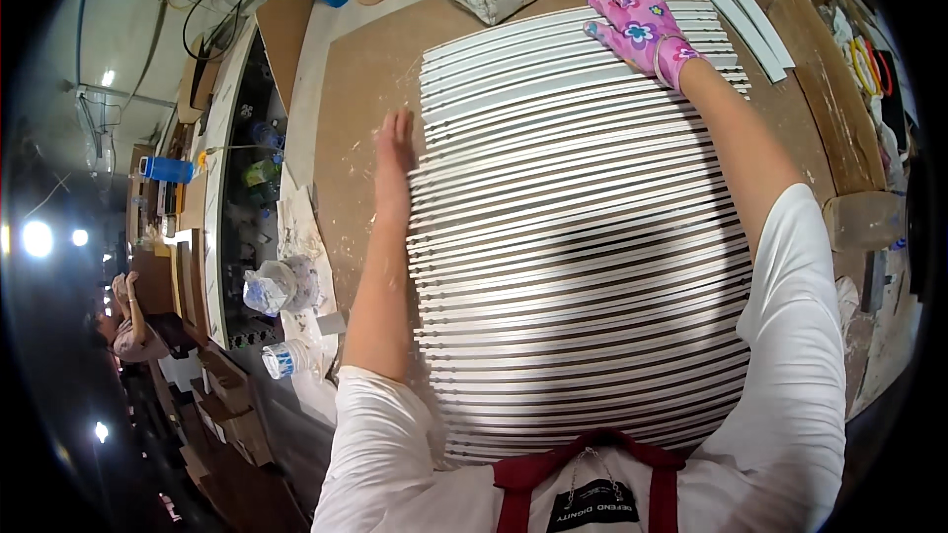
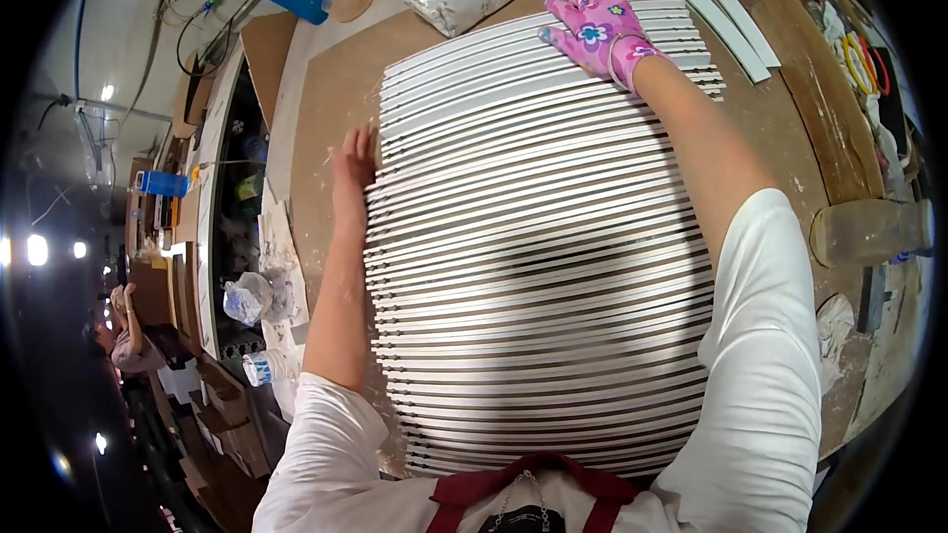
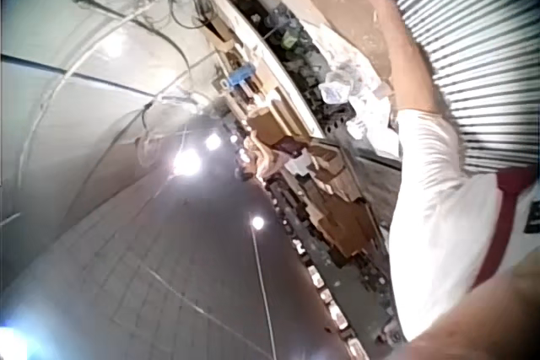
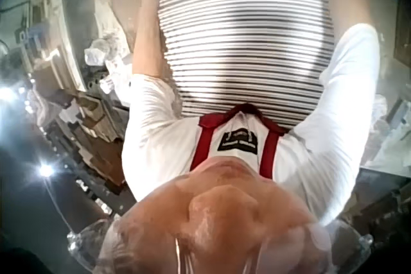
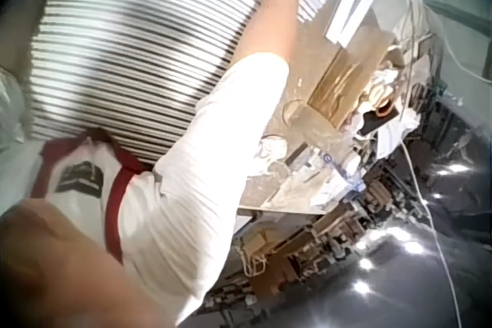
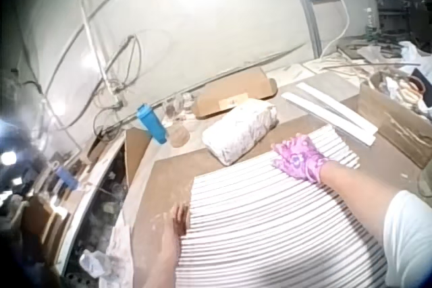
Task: The person wipes down white wooden furniture slats with a cloth dampened from a bottle and uses a sanding block to smooth the surface of the slats.
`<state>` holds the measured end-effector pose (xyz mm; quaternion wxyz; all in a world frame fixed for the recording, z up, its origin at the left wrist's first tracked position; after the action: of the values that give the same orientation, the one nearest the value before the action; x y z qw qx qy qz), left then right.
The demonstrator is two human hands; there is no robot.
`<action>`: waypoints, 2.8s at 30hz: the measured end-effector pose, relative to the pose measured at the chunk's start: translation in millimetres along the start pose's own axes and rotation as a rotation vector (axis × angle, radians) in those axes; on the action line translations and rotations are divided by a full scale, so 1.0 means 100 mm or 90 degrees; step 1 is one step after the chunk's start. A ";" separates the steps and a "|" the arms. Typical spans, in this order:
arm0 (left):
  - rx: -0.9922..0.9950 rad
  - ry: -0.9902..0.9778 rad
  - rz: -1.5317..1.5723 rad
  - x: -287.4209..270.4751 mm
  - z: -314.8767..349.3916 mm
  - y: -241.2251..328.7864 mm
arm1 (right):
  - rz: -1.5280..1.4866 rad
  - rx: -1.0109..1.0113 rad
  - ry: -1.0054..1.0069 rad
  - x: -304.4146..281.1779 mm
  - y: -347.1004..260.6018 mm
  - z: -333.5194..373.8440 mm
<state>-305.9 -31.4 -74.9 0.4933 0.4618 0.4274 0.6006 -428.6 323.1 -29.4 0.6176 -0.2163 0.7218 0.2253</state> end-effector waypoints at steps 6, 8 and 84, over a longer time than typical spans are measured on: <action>0.035 0.144 -0.244 0.71 -0.18 0.60 | -0.005 0.038 -0.021 0.01 0.18 0.07; 0.228 0.178 -0.475 0.71 -0.66 1.00 | -0.047 0.040 -0.015 -0.03 0.11 0.03; 0.198 0.184 -0.923 0.97 -0.42 0.44 | -0.109 0.070 -0.104 -0.18 -0.46 0.29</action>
<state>-364.5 55.7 -28.0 0.6329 0.0460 0.7645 0.1130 -376.2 304.2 -17.7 0.7025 -0.2236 0.6592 0.1484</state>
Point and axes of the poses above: each hand's wrist, its own z-axis away from the middle knuckle, its own x-axis out of the palm, y = z × x, the point moved 7 cm from there along -z, towards the middle knuckle, and after that the axes turned 15 degrees about -x, right-handed, at the moved point
